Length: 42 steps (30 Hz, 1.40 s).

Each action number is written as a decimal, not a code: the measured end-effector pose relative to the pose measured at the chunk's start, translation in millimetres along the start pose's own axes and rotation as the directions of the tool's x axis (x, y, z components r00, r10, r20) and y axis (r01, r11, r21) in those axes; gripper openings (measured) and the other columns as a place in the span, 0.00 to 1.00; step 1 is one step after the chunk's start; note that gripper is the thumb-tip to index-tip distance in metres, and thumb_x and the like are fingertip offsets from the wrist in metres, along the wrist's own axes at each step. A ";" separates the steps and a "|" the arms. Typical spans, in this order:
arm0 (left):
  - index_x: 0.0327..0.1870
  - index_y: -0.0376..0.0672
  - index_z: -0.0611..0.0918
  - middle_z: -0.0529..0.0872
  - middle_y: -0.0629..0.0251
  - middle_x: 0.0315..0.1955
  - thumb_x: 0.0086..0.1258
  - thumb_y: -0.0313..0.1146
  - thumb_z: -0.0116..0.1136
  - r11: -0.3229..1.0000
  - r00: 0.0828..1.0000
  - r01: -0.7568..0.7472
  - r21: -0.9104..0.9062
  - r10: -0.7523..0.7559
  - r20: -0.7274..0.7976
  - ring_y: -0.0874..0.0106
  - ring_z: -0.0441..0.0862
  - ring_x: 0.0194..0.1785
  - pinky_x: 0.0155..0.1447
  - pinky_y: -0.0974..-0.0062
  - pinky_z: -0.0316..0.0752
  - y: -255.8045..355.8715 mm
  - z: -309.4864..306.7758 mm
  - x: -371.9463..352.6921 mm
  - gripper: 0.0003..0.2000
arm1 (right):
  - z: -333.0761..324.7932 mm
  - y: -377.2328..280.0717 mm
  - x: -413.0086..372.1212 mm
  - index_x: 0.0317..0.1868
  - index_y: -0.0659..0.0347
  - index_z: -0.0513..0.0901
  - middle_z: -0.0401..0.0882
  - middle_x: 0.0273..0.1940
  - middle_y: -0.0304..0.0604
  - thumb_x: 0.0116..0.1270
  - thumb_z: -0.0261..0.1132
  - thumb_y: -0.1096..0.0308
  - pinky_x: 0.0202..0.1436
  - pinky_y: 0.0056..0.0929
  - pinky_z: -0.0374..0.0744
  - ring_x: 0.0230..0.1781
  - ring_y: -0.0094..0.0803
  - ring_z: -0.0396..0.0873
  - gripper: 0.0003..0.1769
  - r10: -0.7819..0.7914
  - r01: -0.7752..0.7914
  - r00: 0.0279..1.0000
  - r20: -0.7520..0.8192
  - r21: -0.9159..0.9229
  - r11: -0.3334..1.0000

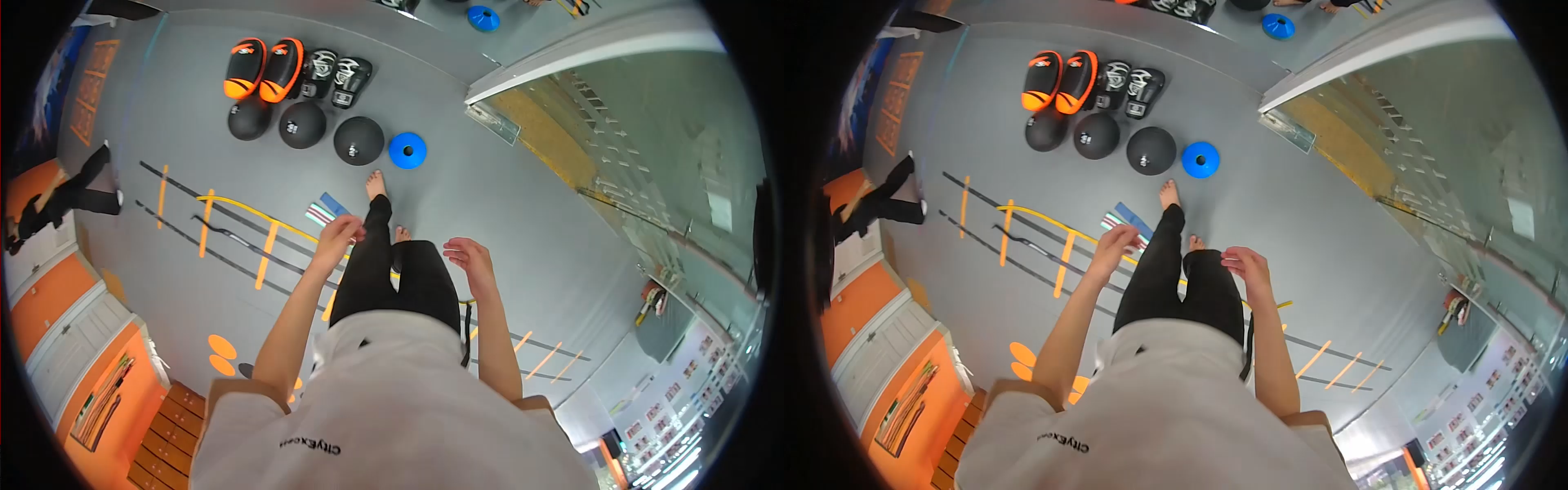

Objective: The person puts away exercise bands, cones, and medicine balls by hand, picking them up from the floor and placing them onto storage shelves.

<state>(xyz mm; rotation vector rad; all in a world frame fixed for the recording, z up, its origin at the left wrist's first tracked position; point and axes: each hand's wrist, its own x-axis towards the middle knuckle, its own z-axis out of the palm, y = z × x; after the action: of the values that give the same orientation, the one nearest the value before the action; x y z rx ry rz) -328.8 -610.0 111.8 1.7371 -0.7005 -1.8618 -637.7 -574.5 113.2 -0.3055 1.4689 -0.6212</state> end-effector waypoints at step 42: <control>0.55 0.43 0.75 0.79 0.65 0.47 0.70 0.33 0.56 0.995 0.980 0.097 -0.005 -0.097 -0.174 0.72 0.77 0.49 0.50 0.77 0.72 -175.0 71.3 248.0 0.14 | 20.4 98.2 396.3 0.57 0.70 0.65 0.68 0.52 0.55 0.63 0.57 0.38 0.60 0.37 0.59 0.55 0.46 0.63 0.40 -0.239 0.214 0.970 0.047 -0.634 0.743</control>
<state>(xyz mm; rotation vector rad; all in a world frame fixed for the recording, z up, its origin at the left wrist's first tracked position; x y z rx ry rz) -418.0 -642.2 -185.3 1.9401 -0.5605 -1.7442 -604.1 -721.1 -266.9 -1.0266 1.6629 -0.2931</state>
